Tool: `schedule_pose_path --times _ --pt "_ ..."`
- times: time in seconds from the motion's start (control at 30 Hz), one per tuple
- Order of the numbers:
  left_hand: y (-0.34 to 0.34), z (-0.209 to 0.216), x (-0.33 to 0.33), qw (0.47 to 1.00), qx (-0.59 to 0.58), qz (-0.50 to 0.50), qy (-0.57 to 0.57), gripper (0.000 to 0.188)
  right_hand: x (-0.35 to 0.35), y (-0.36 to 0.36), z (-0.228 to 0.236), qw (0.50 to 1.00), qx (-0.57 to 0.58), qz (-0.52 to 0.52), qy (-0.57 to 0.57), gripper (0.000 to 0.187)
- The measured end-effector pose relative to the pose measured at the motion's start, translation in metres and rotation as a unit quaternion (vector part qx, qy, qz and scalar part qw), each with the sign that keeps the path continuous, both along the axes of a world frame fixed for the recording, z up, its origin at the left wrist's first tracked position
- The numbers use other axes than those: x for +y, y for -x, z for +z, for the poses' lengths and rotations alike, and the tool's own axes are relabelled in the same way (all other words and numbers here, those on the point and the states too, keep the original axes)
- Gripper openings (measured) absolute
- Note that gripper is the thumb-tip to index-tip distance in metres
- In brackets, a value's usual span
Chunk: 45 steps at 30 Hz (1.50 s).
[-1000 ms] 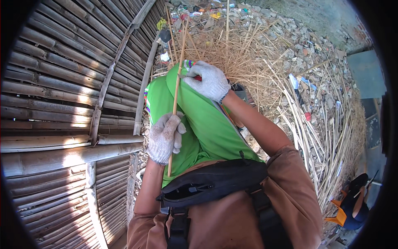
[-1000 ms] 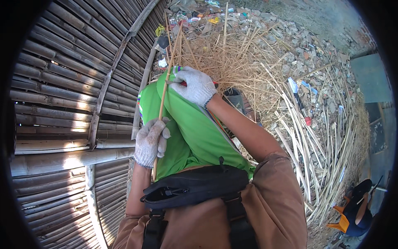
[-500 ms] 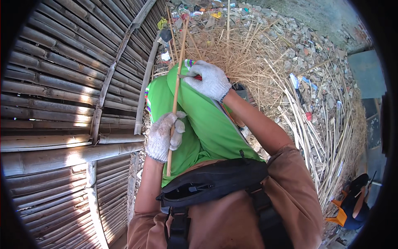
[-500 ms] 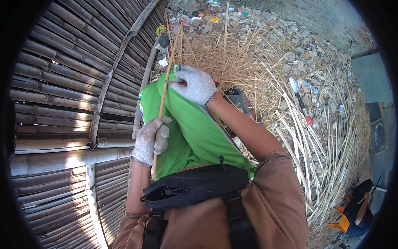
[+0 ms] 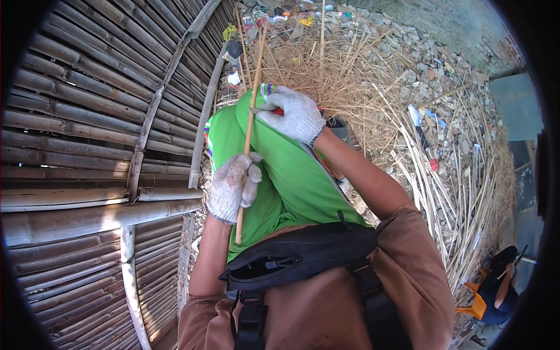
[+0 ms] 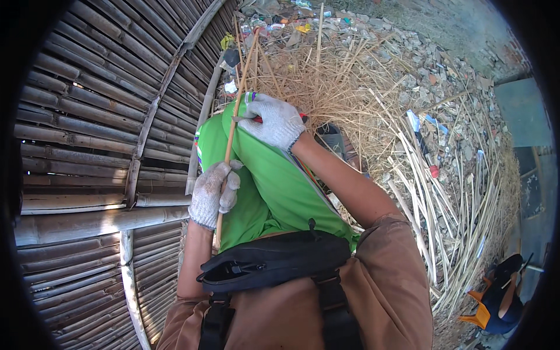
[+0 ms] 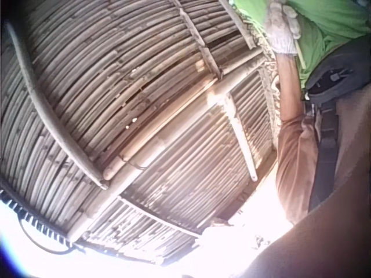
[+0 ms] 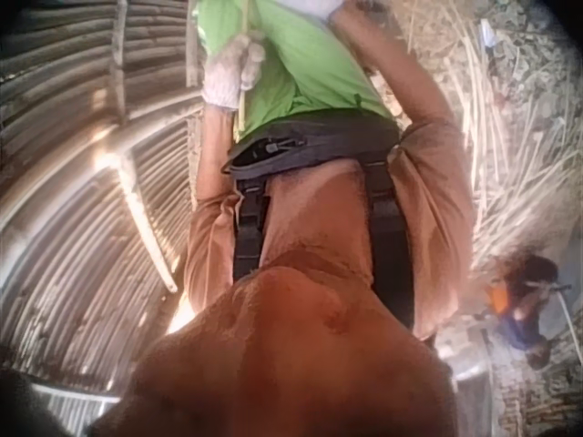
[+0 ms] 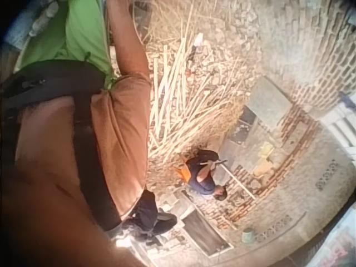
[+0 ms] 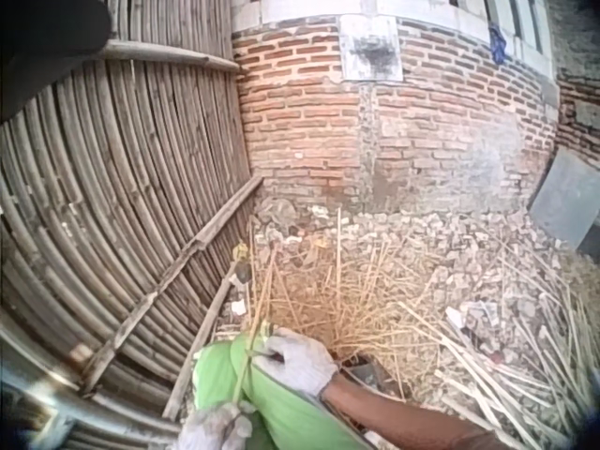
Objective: The person shapes bamboo sticks by scraping them with a blade while wearing gloves. The person rotates the stick and continues scraping different sections, discarding the shavings onto a pile on the ground.
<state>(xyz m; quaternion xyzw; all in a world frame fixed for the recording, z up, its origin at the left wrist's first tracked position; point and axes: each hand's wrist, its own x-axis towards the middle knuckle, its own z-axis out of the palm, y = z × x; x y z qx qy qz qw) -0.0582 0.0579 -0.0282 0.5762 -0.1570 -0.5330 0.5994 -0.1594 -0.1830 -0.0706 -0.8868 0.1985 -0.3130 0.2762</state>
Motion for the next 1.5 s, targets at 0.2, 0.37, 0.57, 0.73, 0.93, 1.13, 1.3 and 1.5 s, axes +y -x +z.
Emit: schedule_pose_path --times 0.2,0.37,0.57,0.73,0.93,1.13,1.3,1.5 --pt "0.014 0.01 0.011 1.0 0.008 0.013 -0.016 0.038 -0.001 -0.003 -0.004 0.999 0.019 -0.029 -0.018 0.03" --pt "0.017 0.009 0.014 0.999 -0.009 0.033 -0.012 0.035 0.0 0.0 -0.001 1.0 0.004 -0.011 -0.023 0.027" --pt "0.007 0.006 -0.008 0.999 -0.038 0.037 -0.009 0.033 0.0 0.005 0.001 1.0 0.001 0.009 -0.018 0.028" --pt "-0.001 0.004 -0.01 0.996 -0.081 0.006 -0.027 0.036 -0.002 0.005 0.0 0.999 0.026 0.011 -0.026 0.029" --pt "0.002 0.004 0.003 0.998 -0.058 0.008 -0.036 0.04 -0.003 0.0 -0.007 1.0 -0.01 -0.013 -0.006 0.028" --pt "-0.008 -0.003 -0.008 1.0 -0.017 -0.008 0.011 0.041 -0.004 0.004 -0.004 1.0 -0.008 0.026 -0.005 0.031" --pt "-0.011 -0.006 0.003 0.999 0.028 -0.02 0.031 0.039 -0.002 -0.001 -0.007 1.0 -0.01 -0.016 -0.014 0.032" --pt "0.004 -0.004 -0.014 1.0 -0.019 0.02 0.014 0.038 0.001 0.004 0.001 1.0 0.008 0.02 -0.016 0.032"
